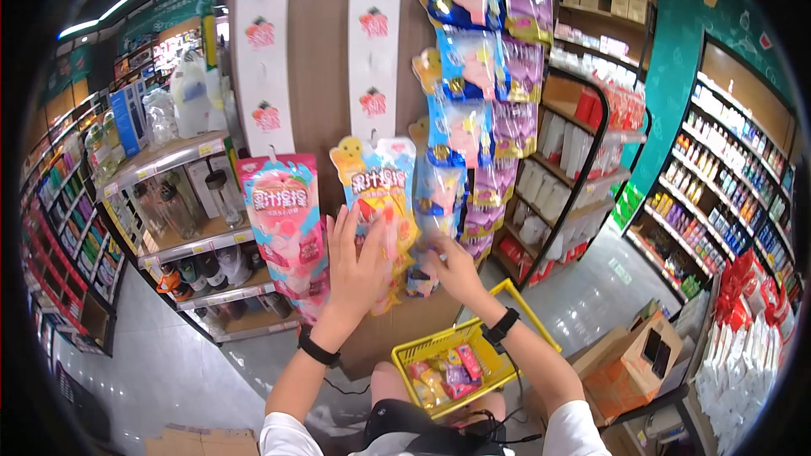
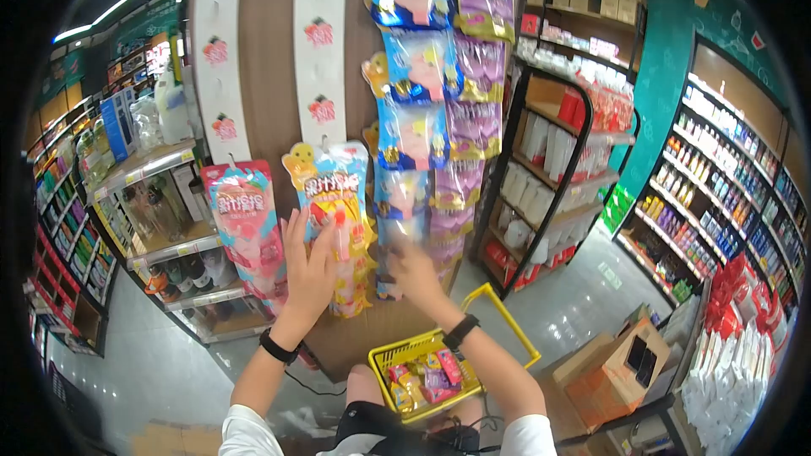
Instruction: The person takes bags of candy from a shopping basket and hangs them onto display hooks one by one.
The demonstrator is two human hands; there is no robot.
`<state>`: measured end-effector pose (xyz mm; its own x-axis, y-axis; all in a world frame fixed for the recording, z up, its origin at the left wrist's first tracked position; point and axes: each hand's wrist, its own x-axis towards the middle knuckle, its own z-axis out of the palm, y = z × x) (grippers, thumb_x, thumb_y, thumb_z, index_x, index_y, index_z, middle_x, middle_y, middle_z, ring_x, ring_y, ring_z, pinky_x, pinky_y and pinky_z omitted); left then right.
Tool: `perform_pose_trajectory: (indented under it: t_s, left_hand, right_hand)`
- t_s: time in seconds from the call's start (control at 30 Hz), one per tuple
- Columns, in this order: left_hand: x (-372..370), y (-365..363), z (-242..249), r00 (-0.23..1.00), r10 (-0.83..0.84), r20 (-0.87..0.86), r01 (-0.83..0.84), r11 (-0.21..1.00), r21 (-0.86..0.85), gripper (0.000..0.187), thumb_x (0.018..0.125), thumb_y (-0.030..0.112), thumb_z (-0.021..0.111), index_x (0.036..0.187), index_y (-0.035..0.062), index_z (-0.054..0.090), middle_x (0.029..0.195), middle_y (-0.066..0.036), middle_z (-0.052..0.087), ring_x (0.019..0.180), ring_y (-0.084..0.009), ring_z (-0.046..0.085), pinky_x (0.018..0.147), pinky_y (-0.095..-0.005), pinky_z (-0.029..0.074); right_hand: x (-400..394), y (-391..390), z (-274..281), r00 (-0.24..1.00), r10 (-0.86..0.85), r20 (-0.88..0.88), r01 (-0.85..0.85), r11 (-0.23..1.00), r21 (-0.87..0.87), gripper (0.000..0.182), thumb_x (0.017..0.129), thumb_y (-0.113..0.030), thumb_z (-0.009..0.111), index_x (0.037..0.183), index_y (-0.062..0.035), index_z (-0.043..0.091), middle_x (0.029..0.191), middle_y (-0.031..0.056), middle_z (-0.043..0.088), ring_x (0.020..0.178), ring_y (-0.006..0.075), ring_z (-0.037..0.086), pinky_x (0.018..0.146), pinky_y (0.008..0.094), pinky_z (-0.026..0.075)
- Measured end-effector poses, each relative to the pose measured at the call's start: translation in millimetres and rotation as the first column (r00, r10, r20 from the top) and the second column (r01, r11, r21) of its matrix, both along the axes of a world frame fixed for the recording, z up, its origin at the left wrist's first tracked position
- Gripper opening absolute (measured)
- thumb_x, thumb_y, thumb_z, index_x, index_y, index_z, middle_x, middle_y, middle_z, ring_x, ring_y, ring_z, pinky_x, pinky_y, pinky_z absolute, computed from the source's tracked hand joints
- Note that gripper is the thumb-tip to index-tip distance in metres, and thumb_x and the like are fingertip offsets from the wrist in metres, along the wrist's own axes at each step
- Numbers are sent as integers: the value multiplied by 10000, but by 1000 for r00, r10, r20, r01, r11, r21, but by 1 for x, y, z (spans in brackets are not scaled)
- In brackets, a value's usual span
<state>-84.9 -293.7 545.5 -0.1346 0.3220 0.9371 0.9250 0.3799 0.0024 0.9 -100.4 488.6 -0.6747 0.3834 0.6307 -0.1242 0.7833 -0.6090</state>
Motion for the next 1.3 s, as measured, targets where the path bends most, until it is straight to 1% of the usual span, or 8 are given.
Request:
perform_pose_trajectory:
  t_s: [0.13, 0.2, 0.27, 0.43, 0.7, 0.93, 1.1, 1.3]
  left_hand:
    - [-5, -4, -64, 996, -44, -83, 40, 998, -43, 582, 770, 52, 639, 1322, 71, 456, 1403, -247, 273, 1312, -435, 273, 1062, -586, 262]
    - [-9, -3, -106, 992, -63, 111, 62, 998, 7, 618, 774, 45, 638, 1343, 78, 400, 1408, -266, 239, 1309, -459, 254, 1054, -591, 262]
    - [-8, 4, -140, 955, -44, 293, 34, 999, 39, 659, 775, 17, 625, 1358, 82, 325, 1394, -291, 224, 1289, -496, 253, 1045, -598, 258]
    - [-4, 22, -241, 955, -44, 294, 103, 977, -188, 604, 759, -13, 603, 1320, 73, 395, 1378, -245, 271, 1282, -488, 274, 1055, -581, 266]
    - [41, 80, -328, 776, -30, 630, 466, 701, -540, 458, 728, -4, 594, 1181, 9, 530, 1330, -219, 389, 1252, -393, 367, 1056, -518, 305]
    - [55, 133, -428, 606, 38, 795, 752, 299, -588, 249, 791, 57, 548, 1034, 34, 600, 1138, -168, 541, 1063, -342, 523, 908, -453, 412]
    - [63, 185, -464, 676, 251, 693, 712, 19, -701, 291, 808, 85, 548, 1094, 49, 586, 1151, -160, 545, 1052, -349, 526, 891, -462, 413]
    - [70, 206, -526, 708, 189, 680, 691, 13, -723, 292, 822, 83, 538, 1108, 36, 575, 1308, -160, 472, 1149, -349, 485, 967, -509, 365]
  right_hand:
    - [43, 49, -103, 972, -98, 215, 114, 991, -67, 170, 859, -148, 596, 951, -8, 620, 875, 185, 634, 830, 336, 624, 707, 371, 501]
    - [69, 58, -137, 946, -132, 297, 186, 969, -162, 213, 868, -172, 594, 980, 8, 613, 887, 173, 632, 791, 305, 627, 711, 366, 510]
    - [88, 71, -179, 887, -125, 444, 328, 848, -416, 232, 881, -188, 586, 995, 13, 608, 883, 143, 630, 748, 265, 623, 657, 352, 527]
    - [125, 87, -287, 832, 9, 555, 499, 426, -755, 251, 891, -207, 570, 1008, 13, 600, 883, 96, 610, 688, 193, 611, 551, 317, 544]
    - [151, 83, -400, 730, 143, 668, 637, 210, -742, 240, 866, -211, 571, 983, -4, 607, 867, 109, 641, 632, 220, 625, 541, 345, 546]
    - [160, 71, -497, 597, 216, 773, 556, 584, -592, 217, 845, -199, 571, 907, -2, 639, 718, 79, 606, 579, 193, 598, 493, 343, 518]
    - [151, 72, -498, 616, 154, 772, 561, 602, -568, 489, 870, -473, 530, 840, -6, 668, 830, 250, 633, 747, 401, 608, 695, 469, 481]
    - [136, 80, -535, 744, 203, 637, 502, 460, -732, 257, 816, -252, 582, 915, -21, 633, 748, 166, 618, 682, 317, 602, 606, 426, 492]
